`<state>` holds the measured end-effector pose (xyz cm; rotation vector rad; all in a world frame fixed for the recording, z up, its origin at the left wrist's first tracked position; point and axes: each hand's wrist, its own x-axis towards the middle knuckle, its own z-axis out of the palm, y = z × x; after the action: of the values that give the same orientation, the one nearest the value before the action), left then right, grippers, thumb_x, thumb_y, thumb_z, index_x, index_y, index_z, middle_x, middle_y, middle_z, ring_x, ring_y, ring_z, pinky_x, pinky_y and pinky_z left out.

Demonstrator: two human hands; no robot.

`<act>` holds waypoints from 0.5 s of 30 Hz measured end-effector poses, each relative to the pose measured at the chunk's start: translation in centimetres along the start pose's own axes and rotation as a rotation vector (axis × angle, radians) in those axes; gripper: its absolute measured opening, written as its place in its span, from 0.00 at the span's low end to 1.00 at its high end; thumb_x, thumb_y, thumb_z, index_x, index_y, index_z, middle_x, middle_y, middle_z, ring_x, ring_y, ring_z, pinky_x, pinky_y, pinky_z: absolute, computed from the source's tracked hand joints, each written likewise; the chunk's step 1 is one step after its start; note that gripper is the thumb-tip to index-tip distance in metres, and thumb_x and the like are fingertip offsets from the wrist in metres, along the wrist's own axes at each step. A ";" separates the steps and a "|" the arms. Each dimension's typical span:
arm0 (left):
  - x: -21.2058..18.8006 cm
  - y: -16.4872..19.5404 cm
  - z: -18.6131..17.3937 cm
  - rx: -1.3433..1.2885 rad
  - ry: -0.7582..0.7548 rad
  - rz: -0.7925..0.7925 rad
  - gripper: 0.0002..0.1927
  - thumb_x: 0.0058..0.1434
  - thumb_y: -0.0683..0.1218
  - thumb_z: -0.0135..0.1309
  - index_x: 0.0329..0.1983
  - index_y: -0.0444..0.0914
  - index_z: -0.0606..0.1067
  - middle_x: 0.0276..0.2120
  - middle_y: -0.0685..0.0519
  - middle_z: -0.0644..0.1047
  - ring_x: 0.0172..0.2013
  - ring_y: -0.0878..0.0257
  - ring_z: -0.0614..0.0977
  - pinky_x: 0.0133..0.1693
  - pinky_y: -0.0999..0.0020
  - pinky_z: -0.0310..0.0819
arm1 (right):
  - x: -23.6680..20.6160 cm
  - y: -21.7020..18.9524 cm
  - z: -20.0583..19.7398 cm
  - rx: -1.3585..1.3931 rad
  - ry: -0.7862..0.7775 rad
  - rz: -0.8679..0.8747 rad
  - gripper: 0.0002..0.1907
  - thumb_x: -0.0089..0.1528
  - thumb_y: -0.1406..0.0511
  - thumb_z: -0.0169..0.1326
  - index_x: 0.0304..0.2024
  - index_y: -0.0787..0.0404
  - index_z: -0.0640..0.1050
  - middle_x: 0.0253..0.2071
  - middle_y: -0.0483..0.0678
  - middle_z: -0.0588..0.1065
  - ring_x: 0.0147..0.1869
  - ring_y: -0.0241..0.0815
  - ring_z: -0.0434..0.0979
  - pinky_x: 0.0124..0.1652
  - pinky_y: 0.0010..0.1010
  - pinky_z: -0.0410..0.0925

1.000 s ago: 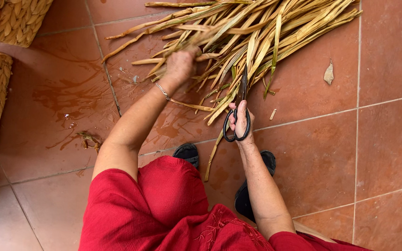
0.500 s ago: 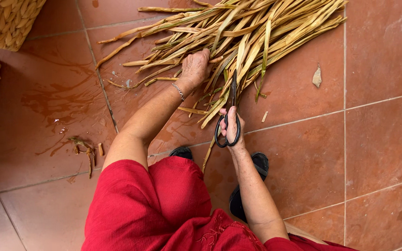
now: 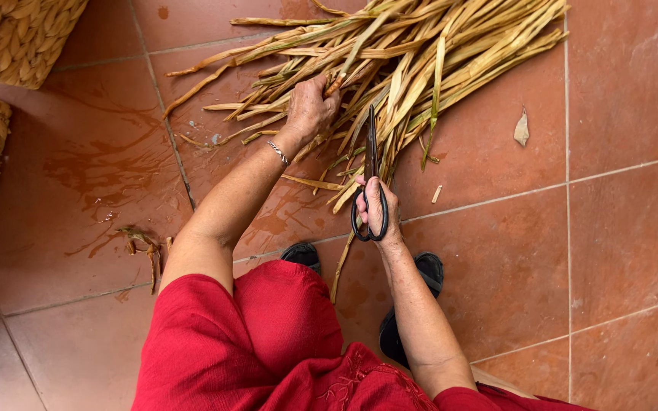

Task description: The person sits on a tiled floor and uses scissors to cut dried palm leaves into smaller pieces. The person repeatedly picks up leaves, trims them, and places the cut pieces on the floor.

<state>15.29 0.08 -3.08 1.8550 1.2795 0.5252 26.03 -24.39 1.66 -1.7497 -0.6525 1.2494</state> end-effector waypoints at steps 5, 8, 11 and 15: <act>0.5 -0.6 -0.6 -0.580 -0.113 -0.146 0.09 0.56 0.47 0.61 0.38 0.39 0.77 0.27 0.56 0.81 0.27 0.68 0.80 0.32 0.69 0.79 | 1.5 -1.0 0.2 0.090 -0.104 0.039 0.42 0.68 0.39 0.36 0.61 0.68 0.73 0.24 0.40 0.69 0.24 0.28 0.65 0.25 0.21 0.63; -0.1 -1.2 -1.3 -0.722 -0.261 -0.262 0.06 0.56 0.45 0.57 0.31 0.36 0.77 0.24 0.59 0.78 0.24 0.71 0.75 0.28 0.74 0.73 | 2.5 -1.2 0.1 0.124 -0.178 0.067 0.45 0.66 0.37 0.36 0.64 0.68 0.71 0.26 0.39 0.70 0.25 0.28 0.66 0.27 0.20 0.63; -0.8 -1.3 -1.7 -0.691 -0.303 -0.344 0.08 0.58 0.45 0.58 0.30 0.35 0.75 0.21 0.57 0.75 0.20 0.69 0.71 0.23 0.73 0.64 | 3.4 -1.5 0.5 0.138 -0.221 0.084 0.46 0.66 0.36 0.37 0.65 0.68 0.70 0.26 0.39 0.70 0.26 0.27 0.66 0.27 0.19 0.63; -1.1 -0.9 -1.7 -0.749 -0.303 -0.303 0.06 0.58 0.44 0.58 0.31 0.36 0.76 0.22 0.57 0.76 0.20 0.72 0.74 0.23 0.75 0.69 | 4.3 -2.0 1.1 0.132 -0.200 0.063 0.42 0.68 0.38 0.38 0.61 0.69 0.73 0.24 0.40 0.67 0.22 0.27 0.62 0.22 0.20 0.59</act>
<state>13.16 -0.12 -2.69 1.0477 0.9514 0.4522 26.71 -19.58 1.19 -1.5606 -0.6181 1.4905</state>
